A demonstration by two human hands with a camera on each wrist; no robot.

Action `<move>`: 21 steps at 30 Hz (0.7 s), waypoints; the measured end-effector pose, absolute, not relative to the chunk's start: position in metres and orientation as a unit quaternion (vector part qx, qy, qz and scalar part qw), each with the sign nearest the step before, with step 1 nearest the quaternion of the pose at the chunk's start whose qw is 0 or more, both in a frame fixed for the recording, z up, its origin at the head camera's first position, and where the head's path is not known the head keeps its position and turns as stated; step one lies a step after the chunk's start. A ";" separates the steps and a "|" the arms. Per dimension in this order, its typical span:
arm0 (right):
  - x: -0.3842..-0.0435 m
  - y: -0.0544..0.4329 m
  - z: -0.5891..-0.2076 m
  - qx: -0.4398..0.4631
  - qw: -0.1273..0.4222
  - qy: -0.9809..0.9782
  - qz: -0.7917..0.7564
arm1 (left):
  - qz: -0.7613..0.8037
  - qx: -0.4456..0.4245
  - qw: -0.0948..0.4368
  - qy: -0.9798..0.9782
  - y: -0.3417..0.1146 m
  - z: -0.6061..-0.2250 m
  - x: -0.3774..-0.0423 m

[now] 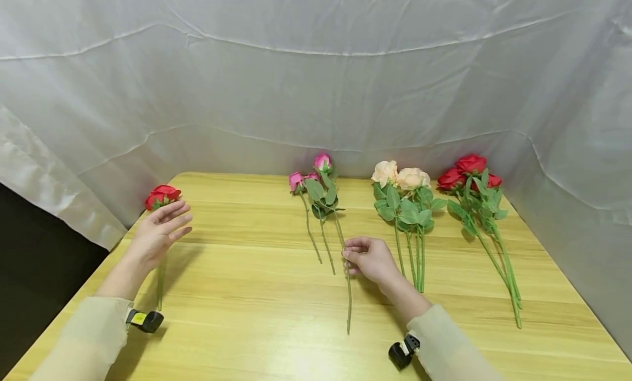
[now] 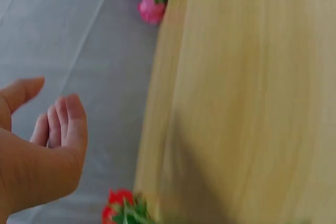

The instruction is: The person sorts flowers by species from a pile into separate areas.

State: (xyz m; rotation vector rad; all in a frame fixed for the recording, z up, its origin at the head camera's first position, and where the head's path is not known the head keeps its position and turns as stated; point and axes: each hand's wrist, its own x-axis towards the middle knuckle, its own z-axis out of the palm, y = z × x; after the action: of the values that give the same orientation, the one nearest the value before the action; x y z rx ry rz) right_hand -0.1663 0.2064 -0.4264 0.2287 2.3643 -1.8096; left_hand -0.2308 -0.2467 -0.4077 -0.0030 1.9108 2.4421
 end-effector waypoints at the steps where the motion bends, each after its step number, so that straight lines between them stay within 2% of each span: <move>1: -0.167 0.206 -0.427 0.076 0.081 0.790 -0.604 | 0.792 0.001 0.025 0.610 -0.252 -0.410 -0.232; 11: -0.170 0.208 -0.427 0.067 0.120 0.804 -0.579 | 0.819 -0.014 0.018 0.574 -0.290 -0.423 -0.235; 21: -0.171 0.208 -0.426 0.055 0.120 0.803 -0.581 | 0.805 -0.048 0.027 0.591 -0.306 -0.429 -0.239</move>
State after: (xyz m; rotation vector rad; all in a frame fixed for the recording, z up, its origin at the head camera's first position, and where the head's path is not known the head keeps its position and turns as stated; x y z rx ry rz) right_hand -0.1707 0.2078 -0.4263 0.1603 2.3482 -1.6975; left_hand -0.2388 -0.3062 -0.4291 -0.1475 1.8247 2.4855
